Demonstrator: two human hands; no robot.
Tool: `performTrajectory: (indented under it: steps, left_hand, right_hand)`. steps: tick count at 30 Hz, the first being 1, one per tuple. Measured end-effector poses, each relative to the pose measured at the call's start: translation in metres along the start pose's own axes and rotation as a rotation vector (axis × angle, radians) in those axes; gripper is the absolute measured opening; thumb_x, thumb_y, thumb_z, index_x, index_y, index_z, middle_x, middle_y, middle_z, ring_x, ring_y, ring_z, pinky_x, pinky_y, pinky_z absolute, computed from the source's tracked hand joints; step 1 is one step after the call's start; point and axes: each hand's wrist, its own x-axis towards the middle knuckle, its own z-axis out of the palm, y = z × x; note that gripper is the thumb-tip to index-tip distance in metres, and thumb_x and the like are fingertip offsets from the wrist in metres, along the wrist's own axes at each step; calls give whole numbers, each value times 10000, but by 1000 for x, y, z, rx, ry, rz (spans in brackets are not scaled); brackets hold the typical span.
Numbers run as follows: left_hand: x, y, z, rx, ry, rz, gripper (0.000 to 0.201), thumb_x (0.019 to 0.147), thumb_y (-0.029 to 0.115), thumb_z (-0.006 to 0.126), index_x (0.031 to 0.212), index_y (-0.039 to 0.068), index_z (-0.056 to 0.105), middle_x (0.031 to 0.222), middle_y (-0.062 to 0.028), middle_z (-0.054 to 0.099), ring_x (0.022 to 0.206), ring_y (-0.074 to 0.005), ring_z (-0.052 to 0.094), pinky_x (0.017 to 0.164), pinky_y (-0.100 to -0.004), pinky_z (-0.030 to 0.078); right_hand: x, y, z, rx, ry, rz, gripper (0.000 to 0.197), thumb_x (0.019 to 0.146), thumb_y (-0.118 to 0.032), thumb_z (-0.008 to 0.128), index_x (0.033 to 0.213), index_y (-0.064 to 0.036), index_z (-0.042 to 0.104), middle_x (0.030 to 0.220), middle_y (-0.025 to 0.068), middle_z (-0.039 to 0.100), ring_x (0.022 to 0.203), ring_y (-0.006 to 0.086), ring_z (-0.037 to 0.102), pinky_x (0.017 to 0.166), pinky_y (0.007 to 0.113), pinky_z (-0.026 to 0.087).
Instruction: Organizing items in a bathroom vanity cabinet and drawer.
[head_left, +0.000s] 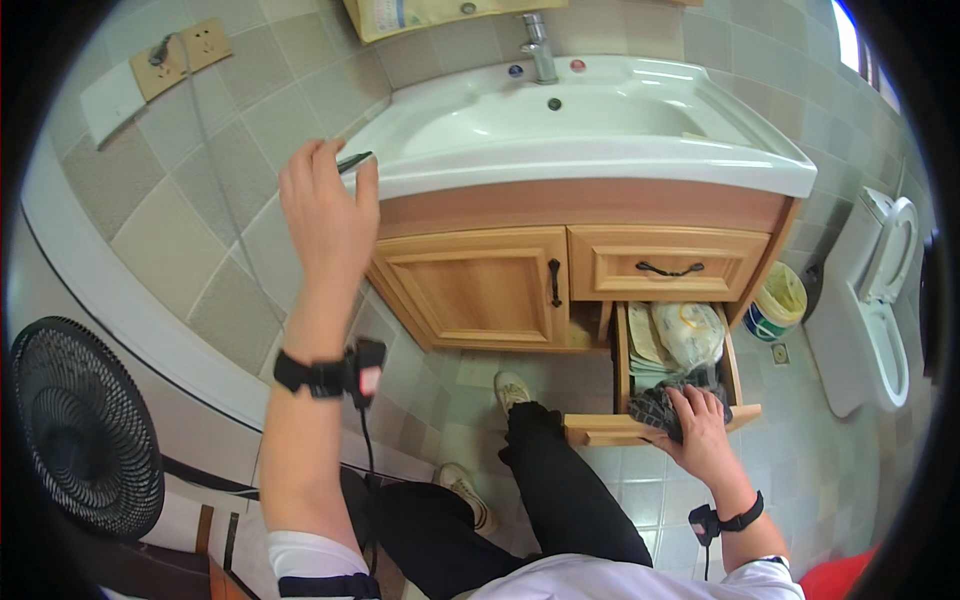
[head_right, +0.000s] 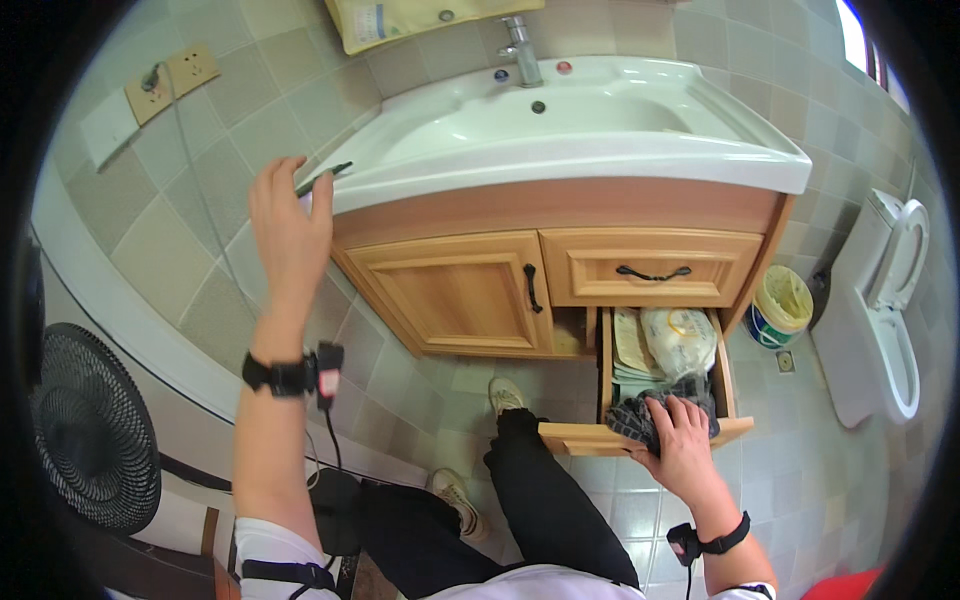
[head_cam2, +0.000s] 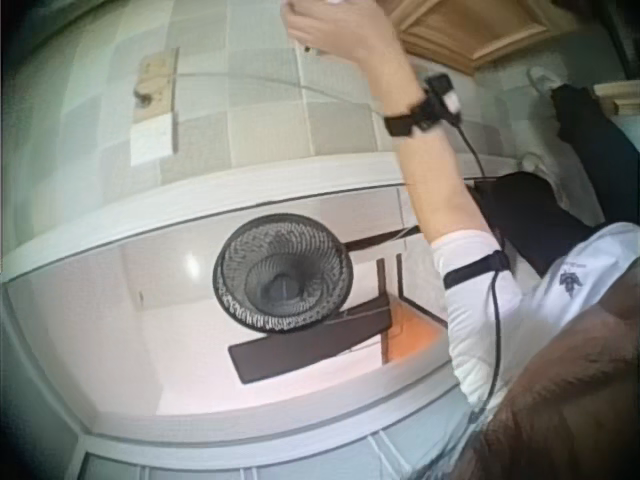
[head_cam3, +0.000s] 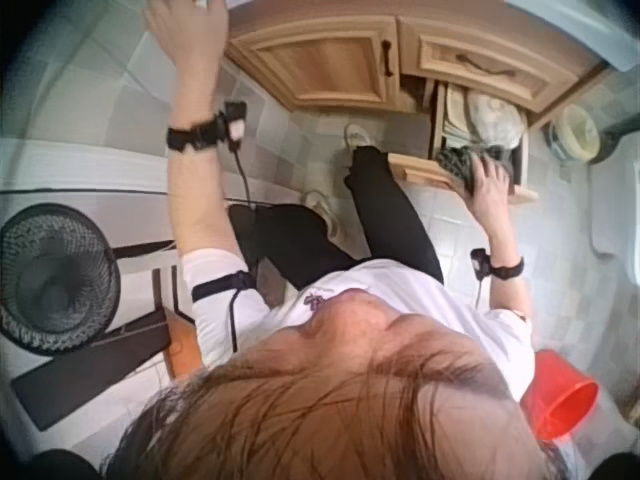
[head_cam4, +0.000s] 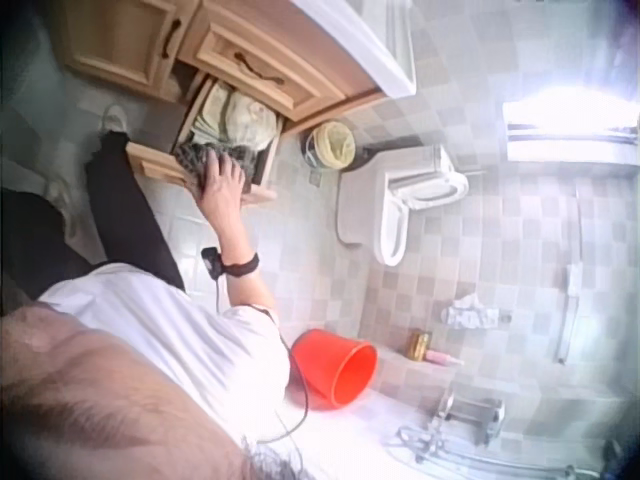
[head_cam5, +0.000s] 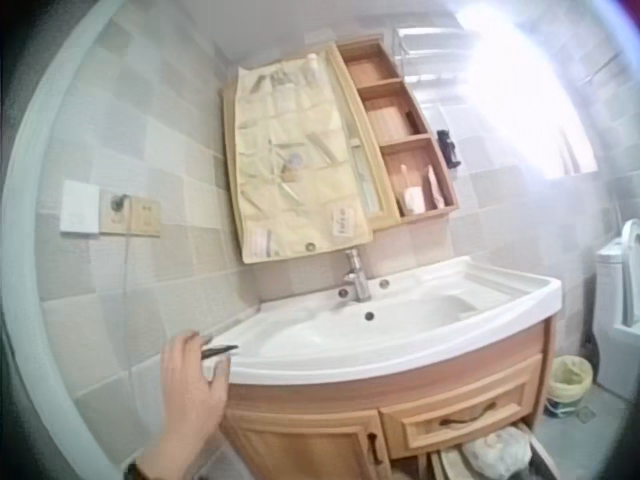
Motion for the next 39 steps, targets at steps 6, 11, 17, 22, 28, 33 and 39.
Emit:
performTrajectory:
  steps: [6,11,17,22,28,33,39]
  left_hand:
    - [39,-69,43,278,-703,-477,751,831,569,609,1151,-109,570,1072,-320,631,1036,-446,611,887,-472,487]
    - [36,-101,68,235,-878,-527,795,793,636,583,1157,-71,596,1117,-289,640,1060,-395,633,895,-447,501]
    - [19,-146,81,112,-937,-494,805,813,639,556,1149,-91,602,1091,-304,646,1047,-432,628,900,-472,489]
    - [13,-145,68,136,-911,-423,753,875,586,531,1176,-102,589,1065,-330,637,1041,-464,610,902,-501,470]
    - [-51,-52,-15,-70,-539,-356,581,907,363,614,1315,-33,493,1158,-284,566,1075,-440,548,909,-468,445]
    - [-138,32,-105,-476,-591,-121,656,794,324,728,1306,-8,487,1214,-238,514,1099,-425,508,917,-491,436]
    - [-200,89,-123,-616,-769,-50,725,726,408,786,1246,-11,503,1199,-258,468,1013,-426,513,853,-477,466]
  right_hand:
    - [1,-26,-8,127,282,-40,654,635,-156,805,1219,-27,539,1192,209,500,1154,405,459,1002,500,363]
    - [6,-60,6,405,283,-207,459,656,-121,789,1066,-33,600,1064,171,568,1003,381,537,874,457,458]
    - [24,-98,33,507,94,-385,295,747,-116,744,1011,-48,632,969,121,637,946,336,588,862,426,476]
    - [33,-114,44,660,43,-424,261,774,-88,718,1015,-40,629,953,118,638,893,327,599,802,404,500]
    - [39,-117,68,1160,-375,-40,256,917,-30,608,1174,-33,613,974,29,628,898,111,592,794,262,494]
    - [58,-141,88,1907,-839,287,353,905,17,562,1251,-48,575,1104,21,591,916,114,594,811,264,497]
    - [54,-145,101,2140,-939,319,364,862,87,524,1204,-14,597,1079,108,646,881,184,638,813,293,505]
